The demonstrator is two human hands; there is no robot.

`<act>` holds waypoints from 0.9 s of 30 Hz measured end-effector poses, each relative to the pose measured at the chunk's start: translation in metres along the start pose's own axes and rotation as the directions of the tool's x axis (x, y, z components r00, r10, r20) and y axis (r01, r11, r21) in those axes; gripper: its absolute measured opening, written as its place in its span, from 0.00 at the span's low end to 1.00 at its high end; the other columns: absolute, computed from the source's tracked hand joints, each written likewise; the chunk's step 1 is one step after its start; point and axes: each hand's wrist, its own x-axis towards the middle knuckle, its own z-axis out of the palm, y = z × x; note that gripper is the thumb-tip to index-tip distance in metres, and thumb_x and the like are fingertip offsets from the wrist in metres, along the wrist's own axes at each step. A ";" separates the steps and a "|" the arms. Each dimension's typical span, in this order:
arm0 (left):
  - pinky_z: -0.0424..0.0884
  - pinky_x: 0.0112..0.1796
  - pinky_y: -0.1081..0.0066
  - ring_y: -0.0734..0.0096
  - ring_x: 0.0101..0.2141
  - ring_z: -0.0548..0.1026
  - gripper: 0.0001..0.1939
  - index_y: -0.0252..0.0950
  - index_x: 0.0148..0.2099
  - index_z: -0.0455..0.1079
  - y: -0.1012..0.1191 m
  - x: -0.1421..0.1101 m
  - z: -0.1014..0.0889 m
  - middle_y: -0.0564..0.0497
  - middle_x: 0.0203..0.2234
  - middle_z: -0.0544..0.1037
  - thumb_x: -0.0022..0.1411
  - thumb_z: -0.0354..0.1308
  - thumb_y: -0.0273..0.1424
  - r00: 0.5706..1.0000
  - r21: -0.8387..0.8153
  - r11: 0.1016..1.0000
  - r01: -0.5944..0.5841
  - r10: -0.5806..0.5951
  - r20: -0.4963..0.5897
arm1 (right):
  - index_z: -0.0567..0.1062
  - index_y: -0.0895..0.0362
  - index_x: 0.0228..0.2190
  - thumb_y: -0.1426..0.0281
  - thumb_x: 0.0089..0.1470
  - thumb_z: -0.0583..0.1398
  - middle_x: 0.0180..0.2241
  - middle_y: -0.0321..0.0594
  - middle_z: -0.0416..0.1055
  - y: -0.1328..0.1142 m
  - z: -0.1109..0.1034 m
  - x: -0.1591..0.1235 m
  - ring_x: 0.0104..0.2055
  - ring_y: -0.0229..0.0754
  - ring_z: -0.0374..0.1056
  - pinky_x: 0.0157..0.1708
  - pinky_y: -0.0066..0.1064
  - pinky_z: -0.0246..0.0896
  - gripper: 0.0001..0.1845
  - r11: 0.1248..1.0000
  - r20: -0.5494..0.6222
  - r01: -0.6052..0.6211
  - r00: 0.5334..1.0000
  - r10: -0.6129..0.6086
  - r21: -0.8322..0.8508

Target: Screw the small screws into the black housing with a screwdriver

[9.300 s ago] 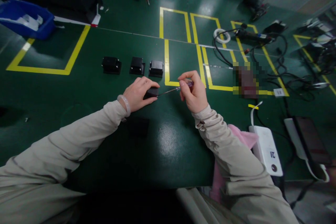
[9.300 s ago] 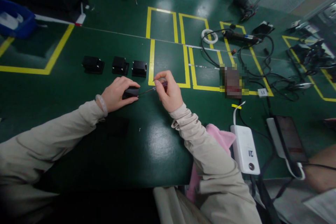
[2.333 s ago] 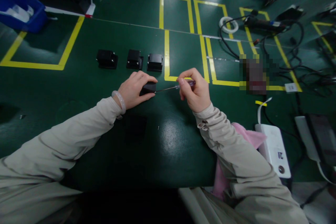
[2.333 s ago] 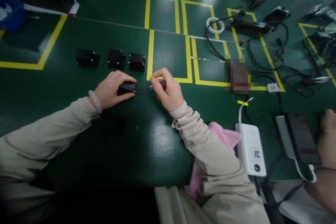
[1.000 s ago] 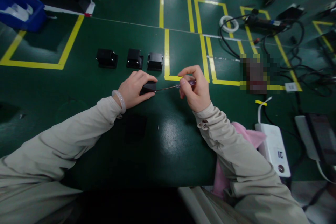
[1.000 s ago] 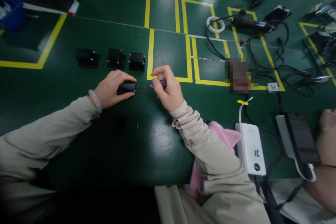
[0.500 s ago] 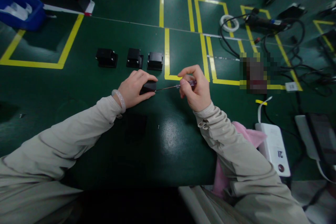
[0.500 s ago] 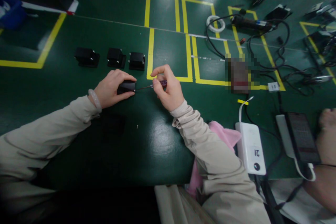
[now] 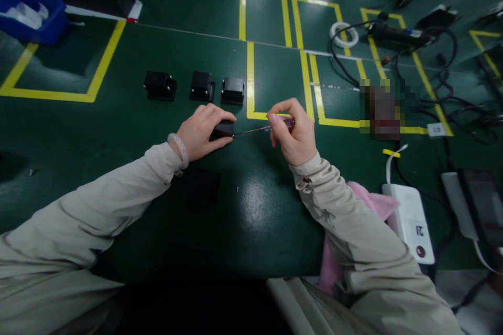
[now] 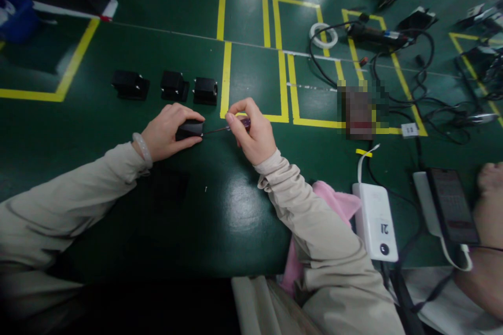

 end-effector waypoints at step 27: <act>0.67 0.52 0.53 0.52 0.50 0.71 0.20 0.36 0.58 0.68 0.001 0.000 -0.001 0.42 0.51 0.74 0.66 0.59 0.38 1.000 -0.013 1.000 0.022 -0.022 0.011 | 0.65 0.51 0.40 0.51 0.64 0.56 0.21 0.24 0.61 0.001 0.001 0.000 0.17 0.31 0.60 0.20 0.31 0.56 0.17 0.999 -0.015 0.040 0.999 -0.041 -0.028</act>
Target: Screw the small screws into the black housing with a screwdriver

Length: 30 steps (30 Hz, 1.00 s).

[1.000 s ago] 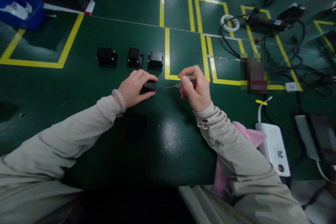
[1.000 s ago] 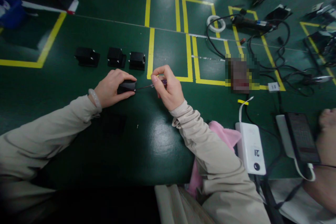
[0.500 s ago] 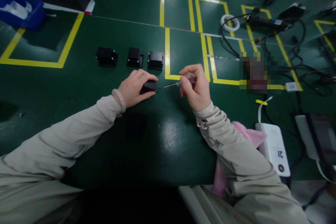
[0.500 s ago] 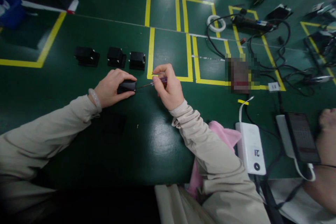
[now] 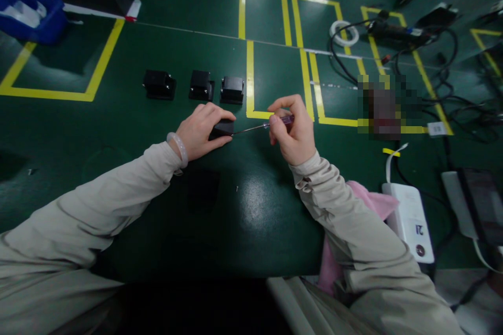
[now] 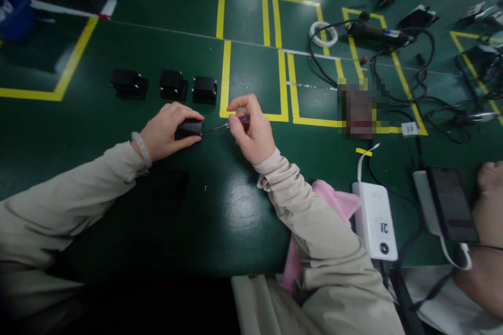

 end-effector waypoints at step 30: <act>0.67 0.52 0.53 0.52 0.50 0.72 0.20 0.36 0.58 0.68 0.000 0.000 0.001 0.42 0.50 0.75 0.67 0.58 0.38 1.000 0.006 1.000 -0.011 0.011 -0.001 | 0.66 0.51 0.36 0.51 0.65 0.55 0.19 0.25 0.60 0.000 -0.002 0.000 0.16 0.31 0.60 0.18 0.30 0.54 0.17 0.999 0.021 -0.037 0.999 0.037 0.022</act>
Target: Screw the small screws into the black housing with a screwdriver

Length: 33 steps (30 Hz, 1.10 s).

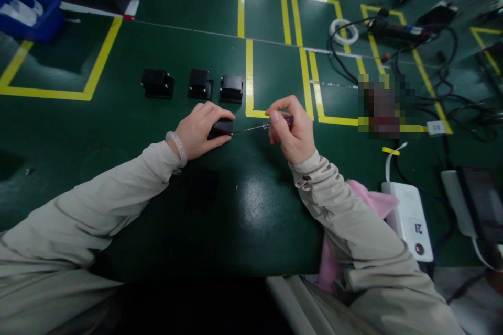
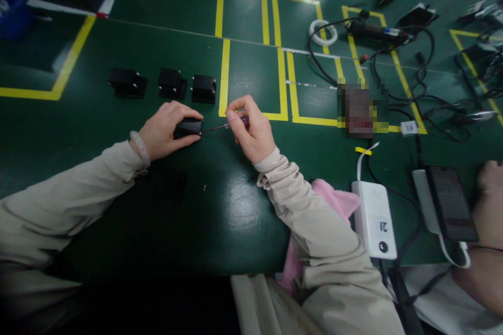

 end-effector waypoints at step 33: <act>0.67 0.52 0.54 0.53 0.50 0.72 0.20 0.35 0.58 0.68 0.000 -0.001 0.000 0.42 0.50 0.75 0.67 0.58 0.38 1.000 0.005 1.000 -0.008 0.008 -0.008 | 0.65 0.52 0.33 0.51 0.64 0.56 0.17 0.24 0.58 -0.001 -0.001 0.002 0.13 0.30 0.58 0.14 0.27 0.48 0.18 1.000 0.010 -0.005 1.000 0.005 -0.018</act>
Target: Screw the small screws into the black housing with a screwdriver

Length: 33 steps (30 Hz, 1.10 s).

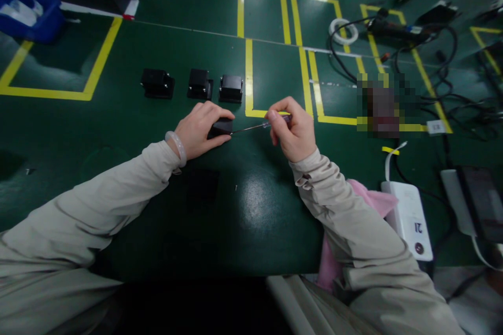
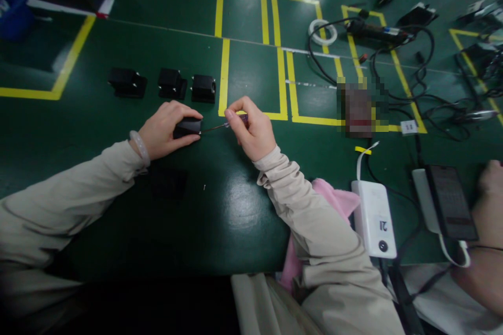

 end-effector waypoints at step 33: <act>0.68 0.51 0.54 0.52 0.50 0.71 0.21 0.34 0.58 0.68 -0.001 0.000 -0.001 0.41 0.50 0.74 0.67 0.58 0.38 1.000 -0.004 1.000 0.000 0.000 0.005 | 0.65 0.52 0.39 0.53 0.65 0.56 0.20 0.23 0.60 0.003 0.000 0.001 0.15 0.29 0.59 0.16 0.27 0.52 0.15 0.998 -0.003 0.059 0.998 -0.059 0.031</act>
